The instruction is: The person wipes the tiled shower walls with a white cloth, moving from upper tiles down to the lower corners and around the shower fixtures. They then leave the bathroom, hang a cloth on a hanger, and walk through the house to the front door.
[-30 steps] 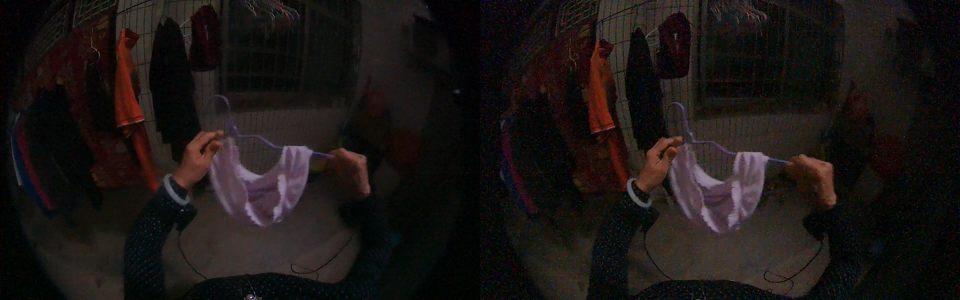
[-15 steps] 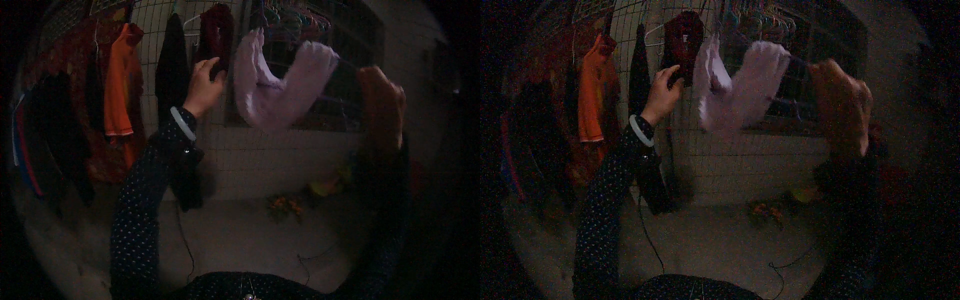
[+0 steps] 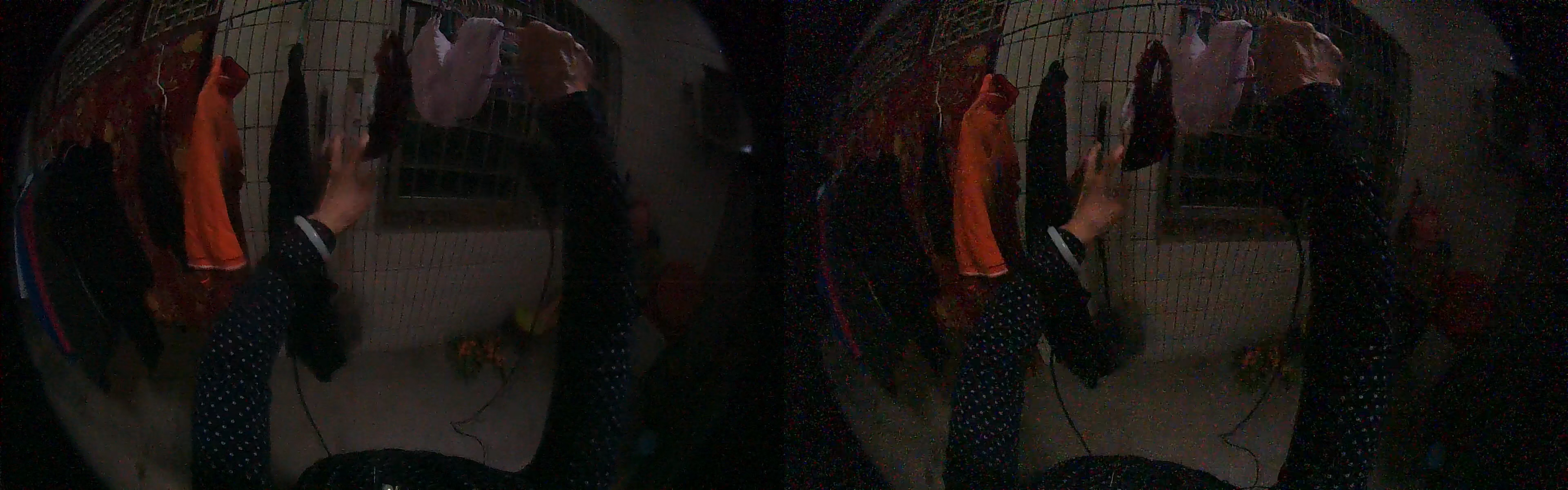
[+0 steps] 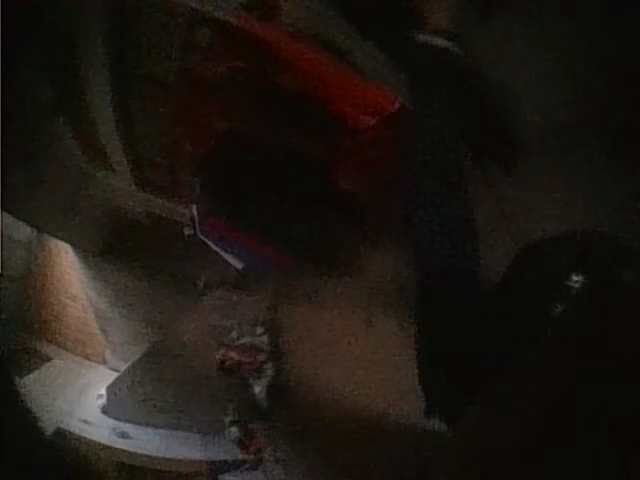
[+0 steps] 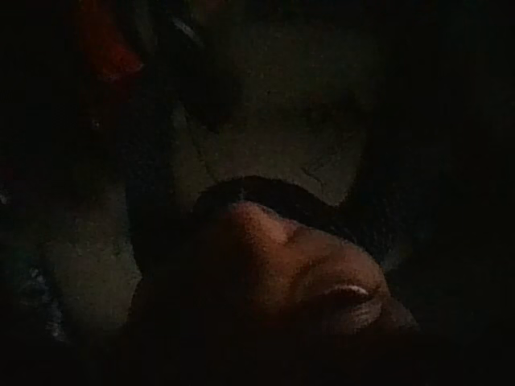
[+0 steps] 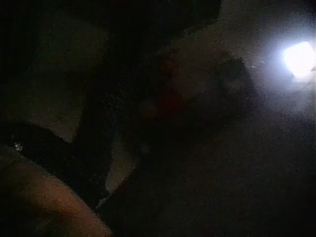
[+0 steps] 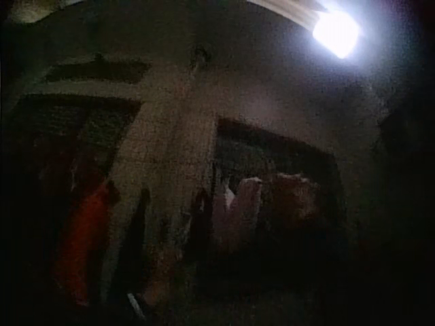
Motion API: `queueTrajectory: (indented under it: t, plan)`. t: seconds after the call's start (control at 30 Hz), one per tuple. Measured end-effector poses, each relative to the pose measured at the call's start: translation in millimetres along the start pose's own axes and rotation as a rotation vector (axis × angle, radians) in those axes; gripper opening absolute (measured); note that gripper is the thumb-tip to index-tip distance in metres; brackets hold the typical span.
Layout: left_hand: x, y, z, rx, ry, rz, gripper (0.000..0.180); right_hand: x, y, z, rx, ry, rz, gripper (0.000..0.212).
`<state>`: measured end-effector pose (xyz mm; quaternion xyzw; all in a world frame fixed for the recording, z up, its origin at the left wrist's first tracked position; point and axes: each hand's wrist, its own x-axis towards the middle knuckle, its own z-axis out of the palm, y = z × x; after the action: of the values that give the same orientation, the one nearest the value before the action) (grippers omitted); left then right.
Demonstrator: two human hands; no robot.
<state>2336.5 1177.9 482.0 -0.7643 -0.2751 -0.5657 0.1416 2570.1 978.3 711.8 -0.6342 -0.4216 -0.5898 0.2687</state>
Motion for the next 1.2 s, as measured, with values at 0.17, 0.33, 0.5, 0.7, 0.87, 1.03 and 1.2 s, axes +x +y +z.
queueTrajectory:
  t: [0.17,0.33,0.5,0.7,0.87,1.03,1.2]
  plan:
    - [-18.4,-18.3,-0.9,0.016,-0.038,0.038,0.062,43.1,-15.3,73.0,0.04,0.284,-0.252,0.031]
    - [-3.3,15.4,-16.0,0.146,-0.212,-0.053,0.048,98.2,19.4,85.4,0.065,-0.063,-0.101,0.042]
    - [-20.2,49.7,-19.2,0.048,-0.223,-0.074,0.044,92.5,74.6,83.2,0.076,-0.213,-0.09,0.054]
    - [-33.3,40.3,-23.5,0.061,-0.274,-0.089,0.042,95.9,115.7,92.7,-0.09,-0.172,-0.124,0.048]
    - [-43.6,25.3,-28.1,0.068,-0.289,-0.129,0.044,84.2,133.4,71.7,-0.149,-0.067,-0.12,0.043]
    - [-28.4,52.8,-26.1,-0.258,-0.18,-0.358,0.061,83.0,156.6,72.3,-0.007,-0.07,-0.103,0.037]
    - [66.6,114.0,-12.0,-0.307,0.318,0.001,0.081,70.8,156.9,101.4,-0.116,0.001,-0.09,0.037]
